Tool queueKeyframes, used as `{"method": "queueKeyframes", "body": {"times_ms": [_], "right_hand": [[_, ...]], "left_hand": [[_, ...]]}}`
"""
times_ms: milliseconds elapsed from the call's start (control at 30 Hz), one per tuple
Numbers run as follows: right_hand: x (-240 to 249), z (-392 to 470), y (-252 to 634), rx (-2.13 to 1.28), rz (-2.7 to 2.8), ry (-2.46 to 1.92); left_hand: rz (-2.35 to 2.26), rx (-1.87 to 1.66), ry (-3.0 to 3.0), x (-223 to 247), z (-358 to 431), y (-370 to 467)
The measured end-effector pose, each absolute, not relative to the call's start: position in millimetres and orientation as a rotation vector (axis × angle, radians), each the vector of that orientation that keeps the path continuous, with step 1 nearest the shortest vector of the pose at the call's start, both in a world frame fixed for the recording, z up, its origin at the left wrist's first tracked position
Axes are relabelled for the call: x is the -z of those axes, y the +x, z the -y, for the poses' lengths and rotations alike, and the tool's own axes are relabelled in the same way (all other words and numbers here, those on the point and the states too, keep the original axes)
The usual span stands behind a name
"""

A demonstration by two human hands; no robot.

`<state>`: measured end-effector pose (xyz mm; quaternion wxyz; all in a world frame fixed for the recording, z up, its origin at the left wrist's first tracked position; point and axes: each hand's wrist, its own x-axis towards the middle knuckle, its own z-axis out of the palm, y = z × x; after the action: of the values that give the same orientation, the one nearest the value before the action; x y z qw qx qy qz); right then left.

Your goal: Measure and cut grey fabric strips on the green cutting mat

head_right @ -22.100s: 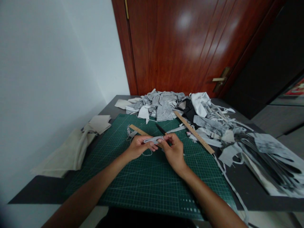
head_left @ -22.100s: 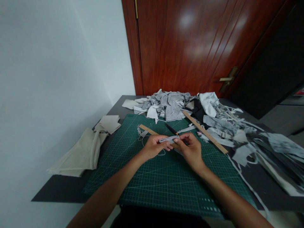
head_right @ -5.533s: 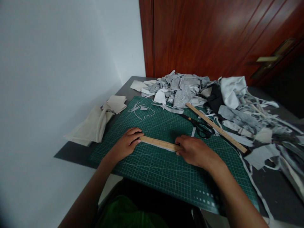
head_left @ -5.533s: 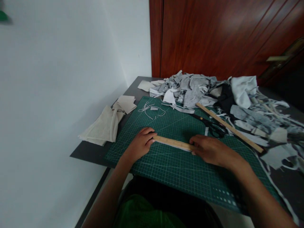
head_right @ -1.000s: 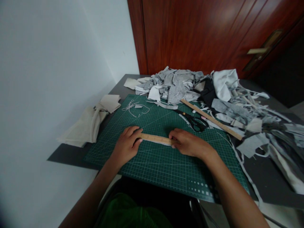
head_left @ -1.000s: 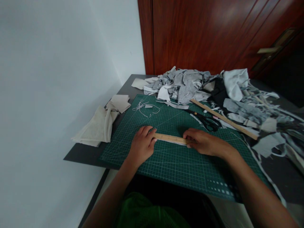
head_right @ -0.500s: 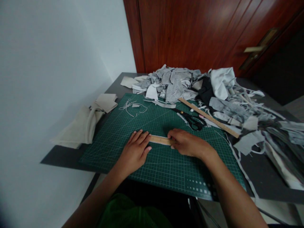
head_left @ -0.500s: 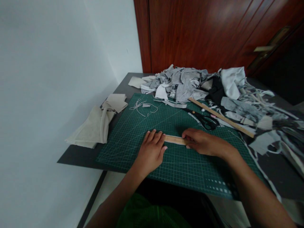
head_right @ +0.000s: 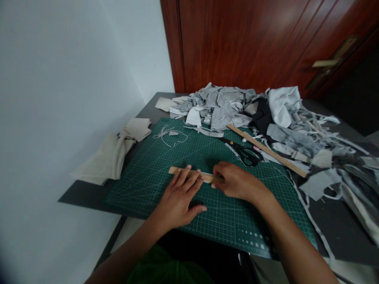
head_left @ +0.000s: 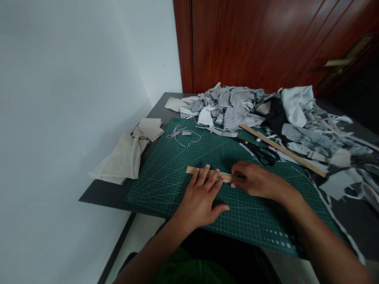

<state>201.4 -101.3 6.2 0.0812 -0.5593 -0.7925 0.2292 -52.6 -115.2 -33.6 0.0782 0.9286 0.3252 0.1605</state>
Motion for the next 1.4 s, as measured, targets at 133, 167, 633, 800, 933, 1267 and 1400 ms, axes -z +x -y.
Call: {"method": "queueKeyframes", "body": {"times_ms": [133, 167, 633, 800, 933, 1267, 1400], "right_hand": [[-5, 101, 200, -0.672, 2.386, -1.663], [-5, 101, 199, -0.670, 2.390, -1.665], [5, 100, 205, -0.718, 2.409, -1.615], [5, 101, 209, -0.775, 2.402, -1.631], [8, 101, 211, -0.762, 2.385, -1.630], [7, 101, 212, -0.792, 2.403, -1.685], [7, 104, 217, -0.833, 2.364, -1.714]], "left_hand": [[-0.948, -0.481, 2.743, 35, 116, -51], [-0.955, -0.486, 2.735, 35, 115, -51], [-0.941, -0.550, 2.782, 41, 118, -53], [-0.948, -0.558, 2.787, 42, 118, -53], [-0.981, -0.556, 2.764, 43, 119, -52], [-0.937, -0.596, 2.843, 40, 121, -53], [-0.983, -0.617, 2.836, 40, 121, -52]]}}
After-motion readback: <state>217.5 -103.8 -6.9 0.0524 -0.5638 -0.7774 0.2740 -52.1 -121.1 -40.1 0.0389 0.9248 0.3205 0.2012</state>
